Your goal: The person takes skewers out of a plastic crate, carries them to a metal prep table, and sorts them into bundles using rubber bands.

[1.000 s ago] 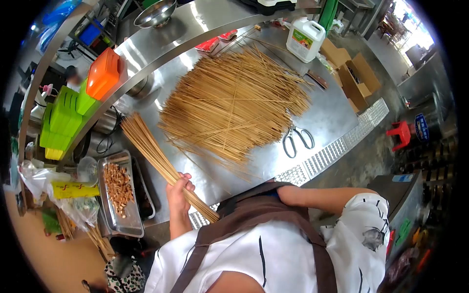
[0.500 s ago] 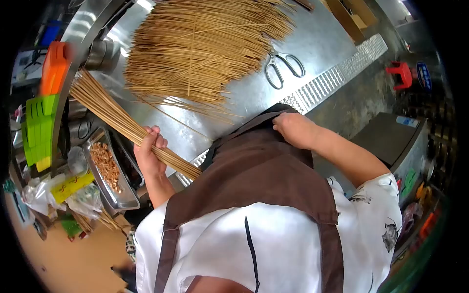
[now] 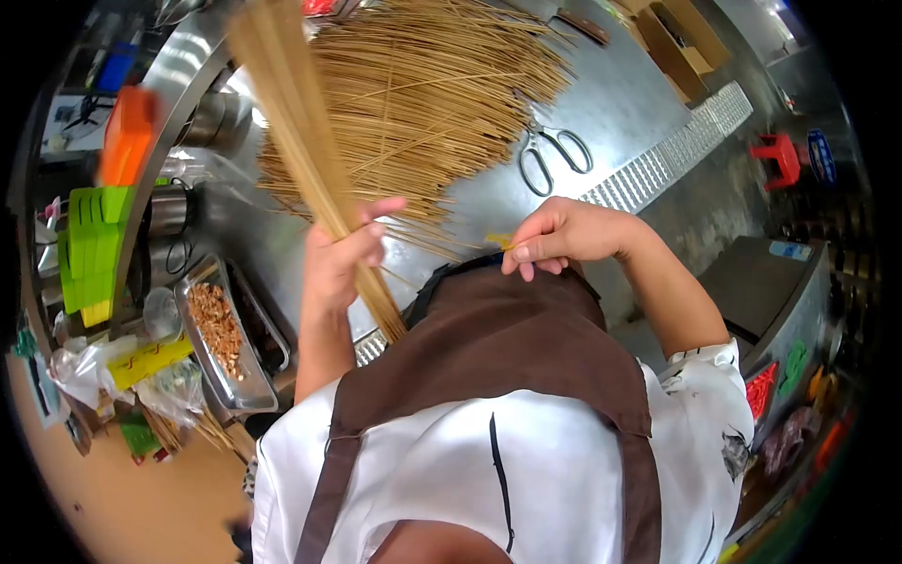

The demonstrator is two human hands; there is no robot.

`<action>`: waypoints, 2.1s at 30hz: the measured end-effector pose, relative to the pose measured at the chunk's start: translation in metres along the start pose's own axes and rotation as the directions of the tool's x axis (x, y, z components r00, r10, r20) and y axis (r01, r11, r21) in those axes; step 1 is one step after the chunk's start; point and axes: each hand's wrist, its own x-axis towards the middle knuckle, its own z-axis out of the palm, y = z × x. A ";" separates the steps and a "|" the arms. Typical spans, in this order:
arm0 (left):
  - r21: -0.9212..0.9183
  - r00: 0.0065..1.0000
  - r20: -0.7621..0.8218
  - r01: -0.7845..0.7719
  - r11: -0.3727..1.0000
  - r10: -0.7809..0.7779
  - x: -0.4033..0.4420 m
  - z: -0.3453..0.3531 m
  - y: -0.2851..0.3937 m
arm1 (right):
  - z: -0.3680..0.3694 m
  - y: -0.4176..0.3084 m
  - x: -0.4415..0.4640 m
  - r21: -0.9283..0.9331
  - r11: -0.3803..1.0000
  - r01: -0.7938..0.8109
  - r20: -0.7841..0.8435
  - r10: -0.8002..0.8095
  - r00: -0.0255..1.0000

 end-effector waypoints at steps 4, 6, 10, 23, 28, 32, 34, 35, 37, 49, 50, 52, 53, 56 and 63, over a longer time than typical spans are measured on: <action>0.108 0.955 0.258 0.120 0.987 -0.144 0.008 0.019 -0.004 | 0.004 -0.027 0.019 -0.038 0.996 0.087 0.117 -0.082 0.990; 0.091 0.939 0.307 0.131 0.987 -0.153 0.010 0.021 -0.003 | 0.005 -0.039 0.029 -0.001 0.983 0.186 0.110 -0.185 0.977; 0.106 0.947 0.294 0.104 0.989 -0.131 0.015 0.009 0.001 | 0.000 -0.059 0.061 -0.062 0.967 0.247 0.041 -0.244 0.969; -0.014 0.969 0.244 0.041 0.999 -0.036 0.076 0.064 0.020 | -0.030 -0.057 0.033 -0.128 0.887 0.444 -0.468 -0.448 0.761; 0.051 0.926 0.377 -0.003 0.999 -0.016 0.137 0.146 0.006 | -0.089 -0.033 -0.026 -0.174 0.885 0.433 -0.723 -0.413 0.554; 0.159 0.914 0.404 -0.017 0.987 -0.049 0.179 0.189 -0.025 | -0.120 -0.002 -0.034 -0.073 0.809 0.583 -0.835 -0.369 0.407; 0.074 0.922 0.381 0.047 0.996 -0.072 0.190 0.205 -0.035 | -0.140 0.023 -0.029 -0.029 0.782 0.622 -0.852 -0.345 0.394; 0.083 0.908 0.399 0.101 0.991 -0.126 0.199 0.208 -0.042 | -0.147 0.033 -0.026 -0.028 0.769 0.638 -0.861 -0.342 0.375; 0.050 0.899 0.414 0.132 0.990 -0.141 0.207 0.214 -0.052 | -0.147 0.034 -0.029 0.004 0.732 0.681 -0.863 -0.341 0.372; -0.074 0.928 0.354 0.156 0.985 -0.120 0.223 0.220 -0.052 | -0.196 0.086 0.000 -0.257 0.909 0.329 -0.879 -0.361 0.311; -0.095 0.935 0.337 0.148 0.984 -0.108 0.224 0.217 -0.046 | -0.202 0.095 -0.003 -0.255 0.909 0.330 -0.876 -0.362 0.318; -0.139 0.941 0.335 0.106 0.985 -0.054 0.220 0.211 -0.036 | -0.207 0.099 -0.006 -0.323 0.939 0.119 -0.879 -0.344 0.330; -0.166 0.932 0.353 0.153 0.974 -0.086 0.216 0.207 -0.029 | -0.205 0.102 -0.009 -0.337 0.937 0.097 -0.885 -0.350 0.308; -0.228 0.923 0.367 0.212 0.950 -0.118 0.204 0.190 -0.020 | -0.198 0.089 -0.016 -0.585 0.795 -0.162 -0.807 -0.549 0.219; -0.277 0.888 0.425 0.311 0.909 -0.175 0.164 0.164 -0.020 | -0.146 -0.010 0.013 0.139 0.828 0.544 -0.700 -0.306 0.645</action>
